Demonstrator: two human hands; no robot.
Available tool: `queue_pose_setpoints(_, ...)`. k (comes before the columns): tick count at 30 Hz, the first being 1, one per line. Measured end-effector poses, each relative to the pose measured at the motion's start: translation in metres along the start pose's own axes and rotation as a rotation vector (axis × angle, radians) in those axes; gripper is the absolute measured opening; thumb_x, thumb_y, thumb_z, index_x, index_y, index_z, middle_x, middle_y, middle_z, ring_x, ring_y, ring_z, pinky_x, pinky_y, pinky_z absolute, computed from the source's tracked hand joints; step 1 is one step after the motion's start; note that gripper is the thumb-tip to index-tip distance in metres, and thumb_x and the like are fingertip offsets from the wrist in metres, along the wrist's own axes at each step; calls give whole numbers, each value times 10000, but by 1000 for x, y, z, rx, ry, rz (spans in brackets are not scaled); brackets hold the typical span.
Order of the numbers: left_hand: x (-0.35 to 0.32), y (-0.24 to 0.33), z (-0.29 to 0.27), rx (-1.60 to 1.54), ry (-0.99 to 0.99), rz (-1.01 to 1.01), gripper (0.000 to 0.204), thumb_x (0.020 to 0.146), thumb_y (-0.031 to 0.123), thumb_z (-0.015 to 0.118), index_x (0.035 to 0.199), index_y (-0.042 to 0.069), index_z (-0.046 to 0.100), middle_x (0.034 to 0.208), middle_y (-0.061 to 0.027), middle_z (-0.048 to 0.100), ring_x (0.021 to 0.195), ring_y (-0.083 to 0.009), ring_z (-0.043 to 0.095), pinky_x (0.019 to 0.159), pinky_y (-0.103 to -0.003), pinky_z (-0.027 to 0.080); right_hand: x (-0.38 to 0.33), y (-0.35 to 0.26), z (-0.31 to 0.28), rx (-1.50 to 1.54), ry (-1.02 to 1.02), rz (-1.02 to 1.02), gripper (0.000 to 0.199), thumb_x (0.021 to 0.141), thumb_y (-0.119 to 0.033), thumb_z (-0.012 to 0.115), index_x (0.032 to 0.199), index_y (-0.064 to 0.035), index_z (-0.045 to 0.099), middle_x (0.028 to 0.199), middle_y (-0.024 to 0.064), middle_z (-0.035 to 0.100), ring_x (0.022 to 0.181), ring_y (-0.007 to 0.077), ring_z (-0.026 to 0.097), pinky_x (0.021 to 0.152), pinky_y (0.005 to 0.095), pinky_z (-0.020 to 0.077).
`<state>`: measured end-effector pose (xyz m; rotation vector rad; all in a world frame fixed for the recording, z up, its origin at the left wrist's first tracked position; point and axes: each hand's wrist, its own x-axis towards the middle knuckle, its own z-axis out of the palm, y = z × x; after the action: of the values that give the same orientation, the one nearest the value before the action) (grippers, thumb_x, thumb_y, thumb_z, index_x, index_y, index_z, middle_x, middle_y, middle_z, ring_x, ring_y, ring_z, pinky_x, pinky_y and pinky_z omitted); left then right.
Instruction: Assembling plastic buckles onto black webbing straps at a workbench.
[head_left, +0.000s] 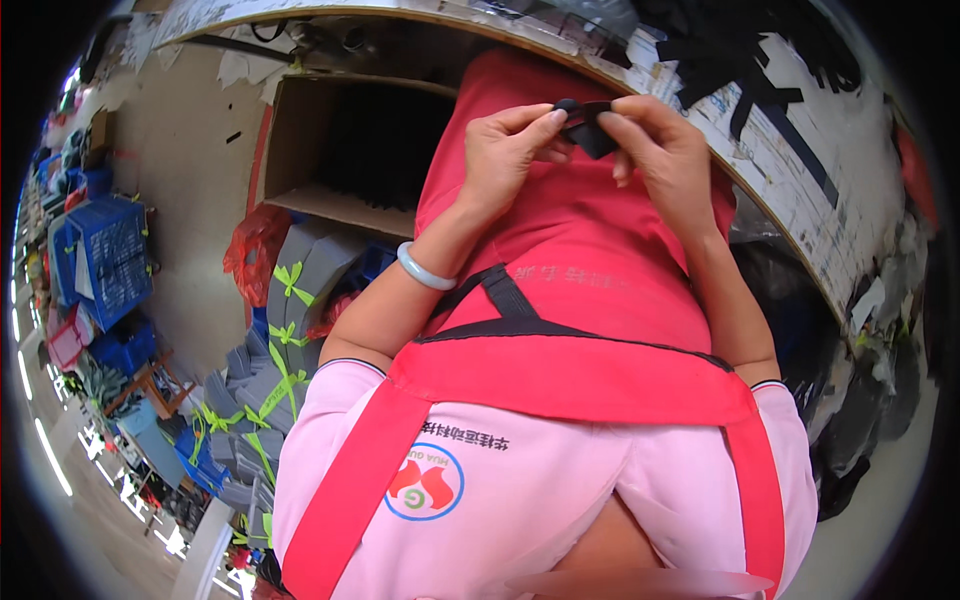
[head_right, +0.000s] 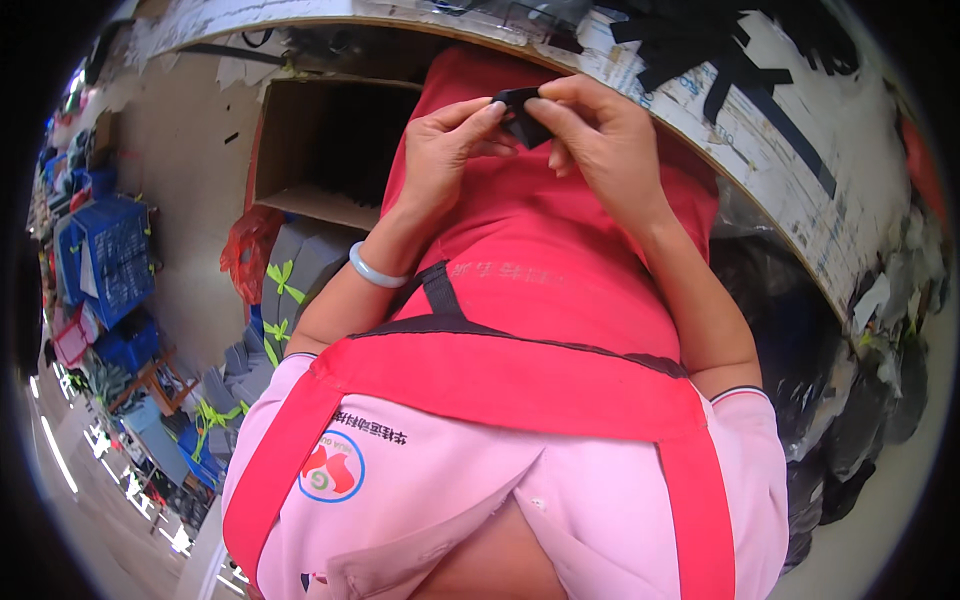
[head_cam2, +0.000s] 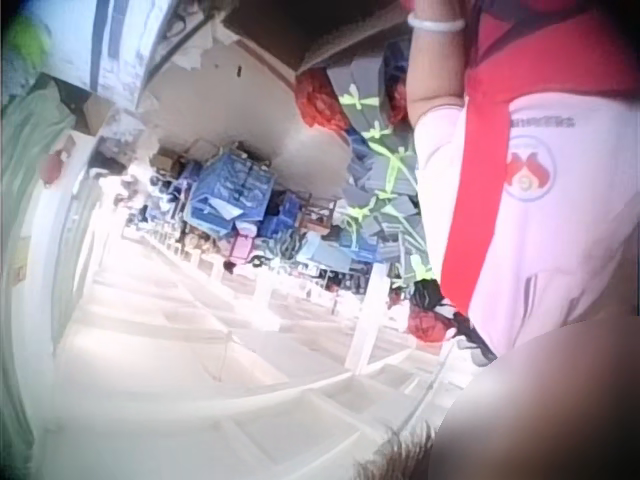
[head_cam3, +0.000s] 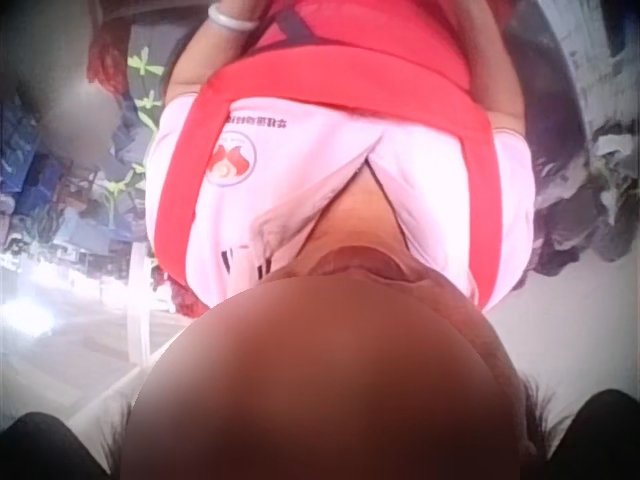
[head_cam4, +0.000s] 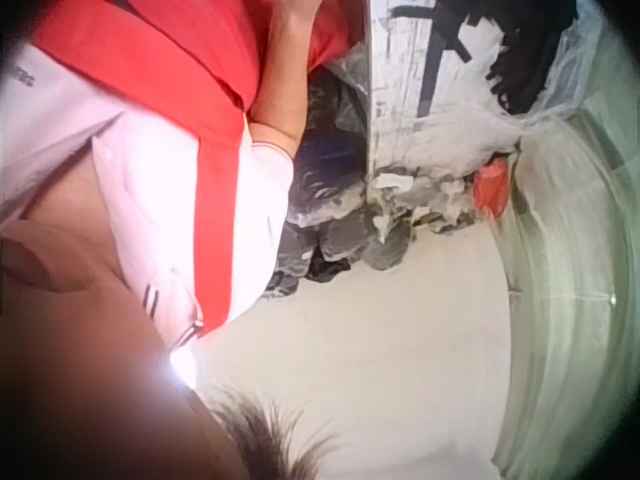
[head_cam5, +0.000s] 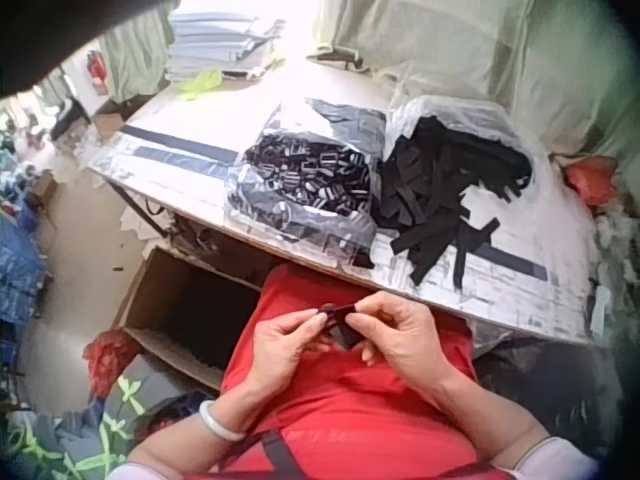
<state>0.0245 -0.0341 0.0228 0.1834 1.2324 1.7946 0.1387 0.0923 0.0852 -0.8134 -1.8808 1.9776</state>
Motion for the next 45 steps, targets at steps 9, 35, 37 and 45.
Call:
queue_pose_setpoints(9,-4,-7,6,337,-31,406,161,839,5,690,997,-24,695,886,-55,668,801,-112,629,697,-209,498,3,30,-10,69,-73,274,179,901,-176,660,827,-28,591,689,21,621,479,49,530,422,187,446)
queue_pose_setpoints(35,-15,1,-3,593,-220,570,200,785,-78,678,958,22,700,934,-55,589,845,-140,586,723,-228,476,11,42,-19,43,-146,51,148,883,-141,675,963,-25,632,859,9,627,781,56,582,708,208,497)
queue_pose_setpoints(37,-15,2,-2,586,-209,578,199,771,-74,678,940,29,701,903,-66,601,821,-158,597,707,-244,478,11,43,-17,157,-157,99,147,877,-107,676,984,-26,616,882,11,626,824,63,587,757,217,497)
queue_pose_setpoints(45,-41,77,-72,931,-221,177,184,795,-40,664,976,-10,674,909,-84,621,781,-143,608,697,-248,485,21,43,6,140,-318,100,198,894,-100,649,1069,-43,577,940,14,611,822,80,585,720,229,496)
